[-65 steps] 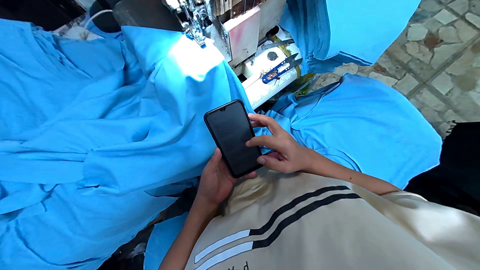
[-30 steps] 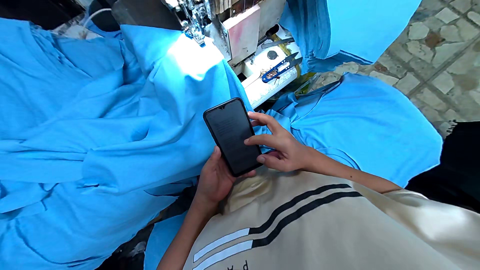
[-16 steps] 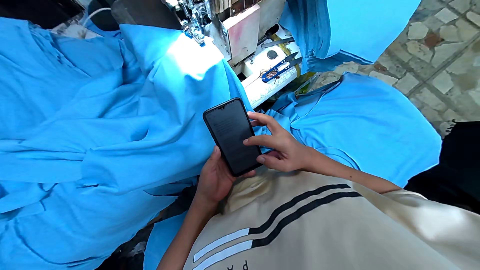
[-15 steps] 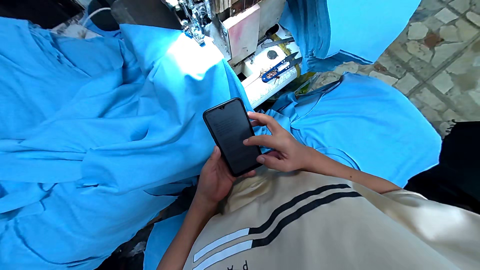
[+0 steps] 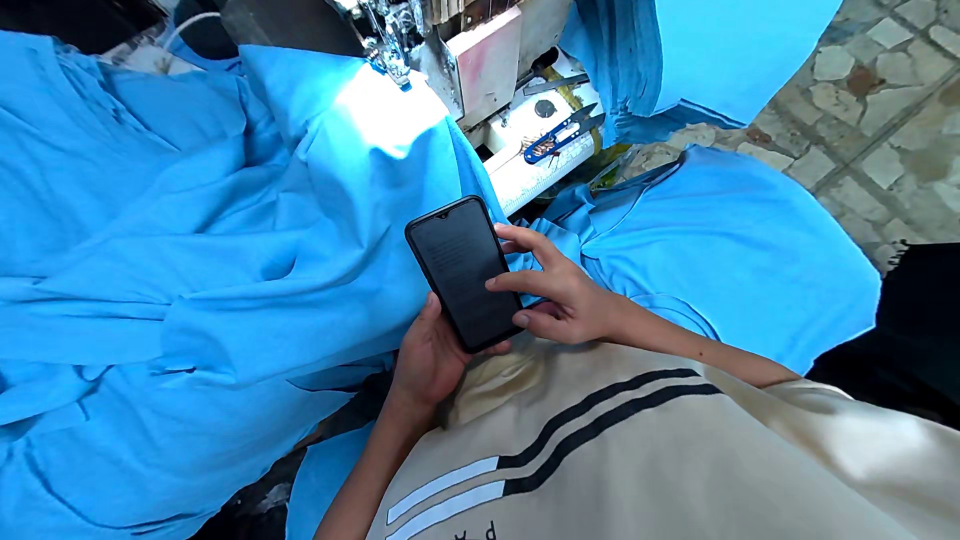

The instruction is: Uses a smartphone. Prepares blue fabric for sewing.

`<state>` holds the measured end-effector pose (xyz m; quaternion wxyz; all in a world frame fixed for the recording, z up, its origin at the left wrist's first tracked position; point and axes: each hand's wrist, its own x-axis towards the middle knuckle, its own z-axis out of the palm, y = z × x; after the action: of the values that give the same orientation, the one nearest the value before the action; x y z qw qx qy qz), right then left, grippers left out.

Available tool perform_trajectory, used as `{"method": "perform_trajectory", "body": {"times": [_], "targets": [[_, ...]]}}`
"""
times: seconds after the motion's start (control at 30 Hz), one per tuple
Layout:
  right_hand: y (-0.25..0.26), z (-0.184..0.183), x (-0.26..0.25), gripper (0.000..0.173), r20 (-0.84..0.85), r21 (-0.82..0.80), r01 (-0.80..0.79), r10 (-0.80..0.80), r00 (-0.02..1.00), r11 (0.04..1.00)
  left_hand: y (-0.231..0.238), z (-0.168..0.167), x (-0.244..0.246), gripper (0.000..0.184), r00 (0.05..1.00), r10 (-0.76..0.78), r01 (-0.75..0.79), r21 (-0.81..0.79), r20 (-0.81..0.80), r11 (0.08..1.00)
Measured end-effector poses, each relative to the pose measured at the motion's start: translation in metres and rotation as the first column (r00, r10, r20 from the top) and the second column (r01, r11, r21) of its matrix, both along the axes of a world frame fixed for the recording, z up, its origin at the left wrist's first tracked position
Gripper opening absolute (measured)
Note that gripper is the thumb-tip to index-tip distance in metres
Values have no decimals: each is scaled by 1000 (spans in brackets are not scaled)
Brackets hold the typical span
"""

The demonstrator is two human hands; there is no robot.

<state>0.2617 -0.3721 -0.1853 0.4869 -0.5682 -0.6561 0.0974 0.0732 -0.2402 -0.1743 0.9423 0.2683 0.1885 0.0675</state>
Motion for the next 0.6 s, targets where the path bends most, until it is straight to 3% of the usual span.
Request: {"method": "perform_trajectory", "body": {"times": [0.6], "targets": [[0, -1, 0, 38, -14, 5, -5, 5, 1000, 1000, -1, 1, 0, 43, 1000, 7, -7, 1, -14, 1000]]}}
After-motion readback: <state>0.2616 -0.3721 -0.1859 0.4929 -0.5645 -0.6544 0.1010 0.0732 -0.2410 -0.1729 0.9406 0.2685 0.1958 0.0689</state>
